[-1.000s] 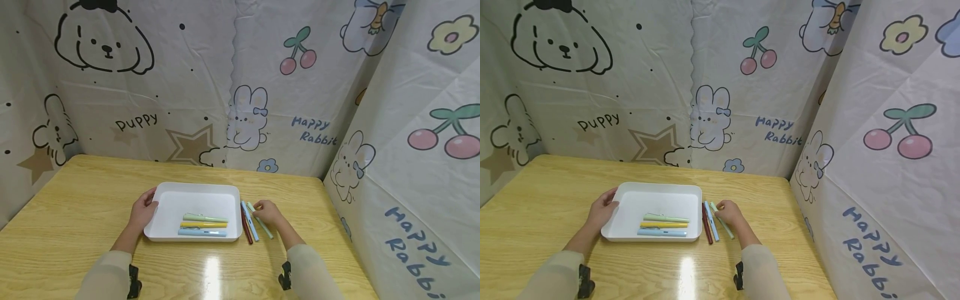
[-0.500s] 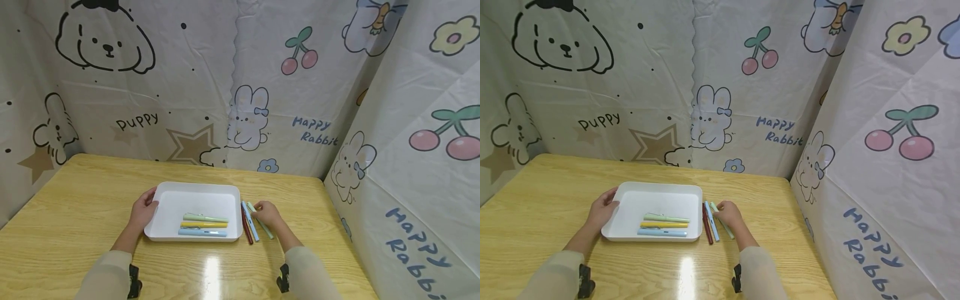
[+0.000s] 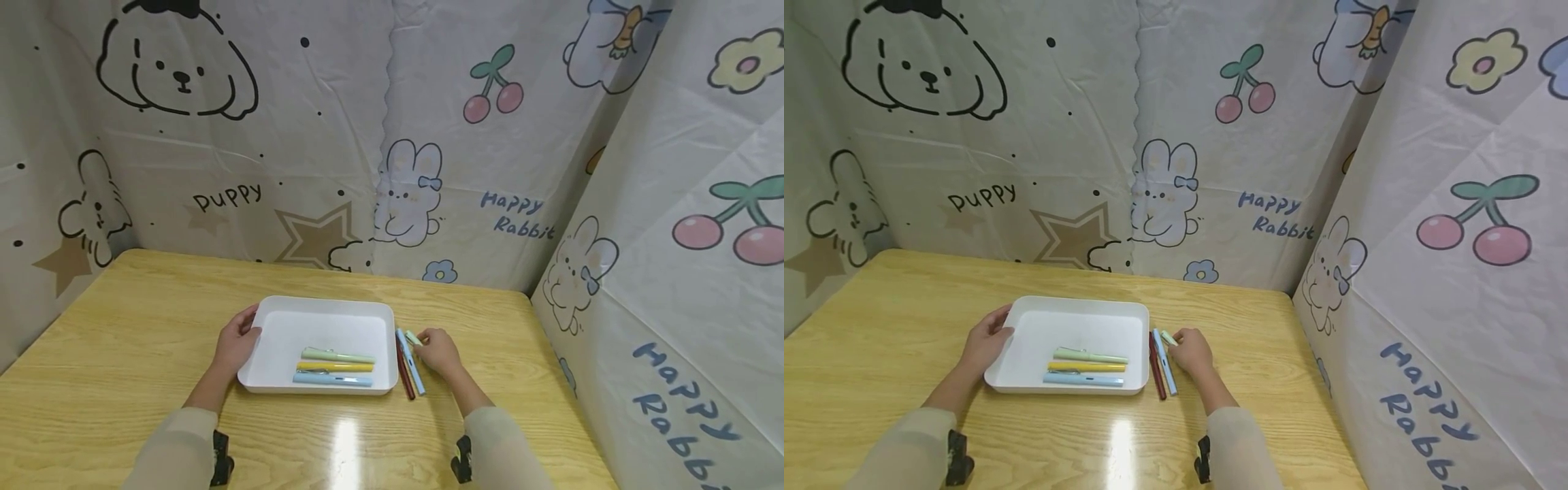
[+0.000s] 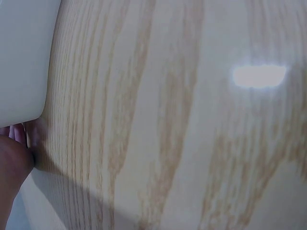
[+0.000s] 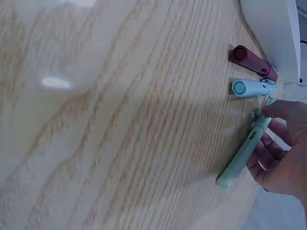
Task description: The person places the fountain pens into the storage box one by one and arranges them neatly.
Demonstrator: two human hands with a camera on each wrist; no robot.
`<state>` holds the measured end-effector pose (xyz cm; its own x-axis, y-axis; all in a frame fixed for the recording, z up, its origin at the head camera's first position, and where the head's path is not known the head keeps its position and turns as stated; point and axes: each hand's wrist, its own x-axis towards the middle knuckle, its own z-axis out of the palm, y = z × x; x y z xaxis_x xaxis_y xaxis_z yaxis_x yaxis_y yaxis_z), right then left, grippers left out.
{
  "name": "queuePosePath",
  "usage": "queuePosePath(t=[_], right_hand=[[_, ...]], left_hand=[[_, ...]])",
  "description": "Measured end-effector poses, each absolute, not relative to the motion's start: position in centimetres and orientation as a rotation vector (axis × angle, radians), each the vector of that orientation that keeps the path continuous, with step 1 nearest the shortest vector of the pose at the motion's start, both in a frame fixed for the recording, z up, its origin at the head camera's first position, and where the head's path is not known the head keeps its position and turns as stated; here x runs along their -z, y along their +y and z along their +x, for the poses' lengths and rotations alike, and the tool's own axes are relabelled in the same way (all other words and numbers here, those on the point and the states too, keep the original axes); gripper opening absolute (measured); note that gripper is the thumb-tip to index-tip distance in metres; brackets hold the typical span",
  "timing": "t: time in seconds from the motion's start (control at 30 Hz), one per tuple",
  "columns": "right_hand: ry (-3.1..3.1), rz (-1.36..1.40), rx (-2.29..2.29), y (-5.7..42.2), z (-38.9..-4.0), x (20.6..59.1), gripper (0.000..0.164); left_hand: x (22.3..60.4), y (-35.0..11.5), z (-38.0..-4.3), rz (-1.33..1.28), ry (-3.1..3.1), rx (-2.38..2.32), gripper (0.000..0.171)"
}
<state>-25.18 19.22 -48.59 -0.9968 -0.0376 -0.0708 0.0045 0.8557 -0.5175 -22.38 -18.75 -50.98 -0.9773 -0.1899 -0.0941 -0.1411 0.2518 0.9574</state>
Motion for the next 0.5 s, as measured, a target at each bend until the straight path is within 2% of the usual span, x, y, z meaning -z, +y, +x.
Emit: queuePosePath(t=[0.5], right_hand=[[2.879,-0.146,0.994,20.2,-25.6,47.0,0.025]], left_hand=[[50.9,-18.8,-22.5,0.333,-2.486,1.849,0.053]])
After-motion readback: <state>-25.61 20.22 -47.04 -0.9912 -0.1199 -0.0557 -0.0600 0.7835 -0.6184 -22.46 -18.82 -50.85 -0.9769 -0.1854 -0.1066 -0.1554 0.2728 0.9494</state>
